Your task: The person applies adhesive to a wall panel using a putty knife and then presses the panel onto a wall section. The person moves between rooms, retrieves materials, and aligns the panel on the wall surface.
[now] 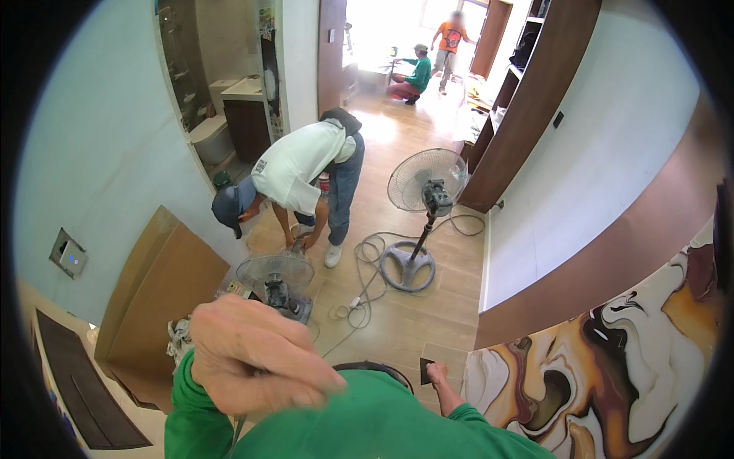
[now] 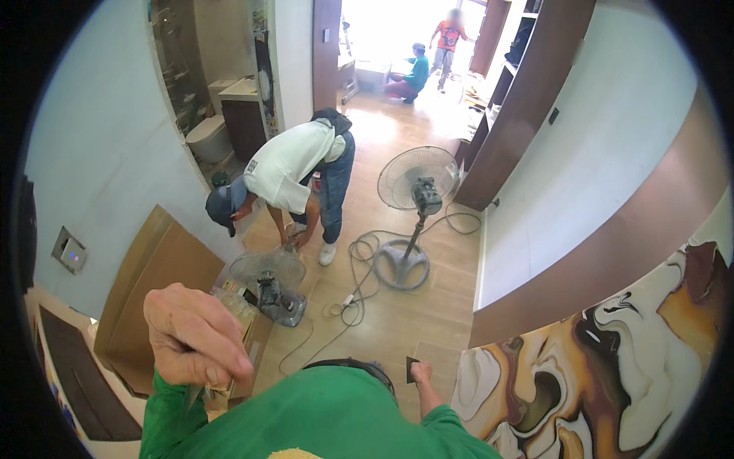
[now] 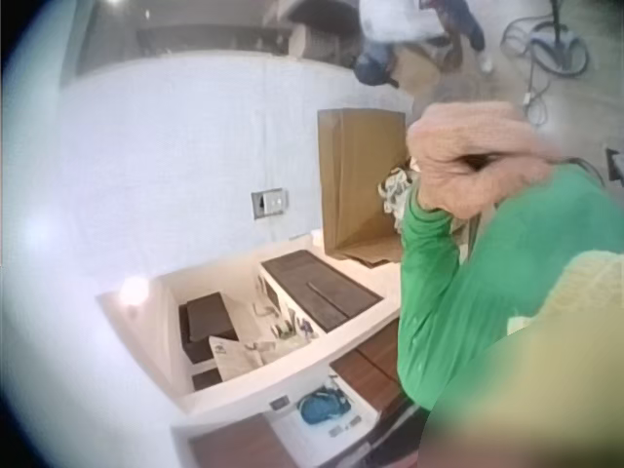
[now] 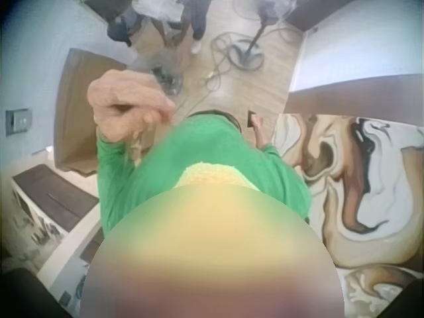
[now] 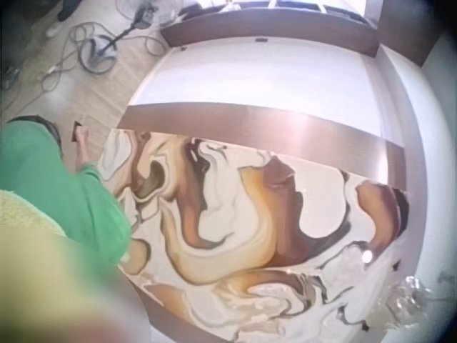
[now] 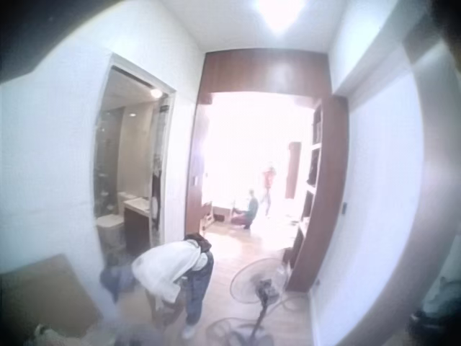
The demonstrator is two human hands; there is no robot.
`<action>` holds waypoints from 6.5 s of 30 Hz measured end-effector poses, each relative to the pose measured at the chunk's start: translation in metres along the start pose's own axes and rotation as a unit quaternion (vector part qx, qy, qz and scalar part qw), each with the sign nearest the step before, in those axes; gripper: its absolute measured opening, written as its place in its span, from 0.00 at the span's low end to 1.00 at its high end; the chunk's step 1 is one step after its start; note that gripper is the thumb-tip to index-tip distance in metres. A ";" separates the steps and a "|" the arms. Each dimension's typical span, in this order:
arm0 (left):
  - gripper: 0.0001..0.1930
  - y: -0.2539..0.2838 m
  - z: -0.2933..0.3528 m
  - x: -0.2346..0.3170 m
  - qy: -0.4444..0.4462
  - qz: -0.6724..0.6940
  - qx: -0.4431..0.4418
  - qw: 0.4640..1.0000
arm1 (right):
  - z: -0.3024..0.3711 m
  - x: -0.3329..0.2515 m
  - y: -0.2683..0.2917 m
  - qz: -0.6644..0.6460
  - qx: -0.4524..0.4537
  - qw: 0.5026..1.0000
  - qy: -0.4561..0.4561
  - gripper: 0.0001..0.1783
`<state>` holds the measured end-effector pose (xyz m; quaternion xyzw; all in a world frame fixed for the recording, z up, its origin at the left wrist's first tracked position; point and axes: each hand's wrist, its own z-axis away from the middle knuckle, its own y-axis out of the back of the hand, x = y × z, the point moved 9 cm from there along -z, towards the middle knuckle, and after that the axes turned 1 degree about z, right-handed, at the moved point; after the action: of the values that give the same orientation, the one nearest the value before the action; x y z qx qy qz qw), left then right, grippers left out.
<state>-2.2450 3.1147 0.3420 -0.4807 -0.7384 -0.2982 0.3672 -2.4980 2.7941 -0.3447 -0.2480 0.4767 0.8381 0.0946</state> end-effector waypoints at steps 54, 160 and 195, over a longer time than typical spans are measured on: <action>0.16 0.014 0.505 -0.455 0.716 -0.259 0.392 0.516 | -0.066 0.181 0.096 -0.054 0.018 0.989 -0.137 0.15; 0.19 -0.229 -0.410 -1.157 0.782 0.045 0.498 0.373 | -1.203 -0.711 0.246 0.324 -0.223 0.796 0.460 0.19; 0.19 0.144 -0.415 -1.202 0.700 0.105 0.691 0.146 | -0.998 -1.266 -0.228 0.333 -0.361 0.676 0.550 0.18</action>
<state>-1.6826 2.2480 -0.4123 0.3144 -0.0061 0.1687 0.9342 -0.9958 2.1691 -0.2976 -0.5038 0.1544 0.6336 -0.5665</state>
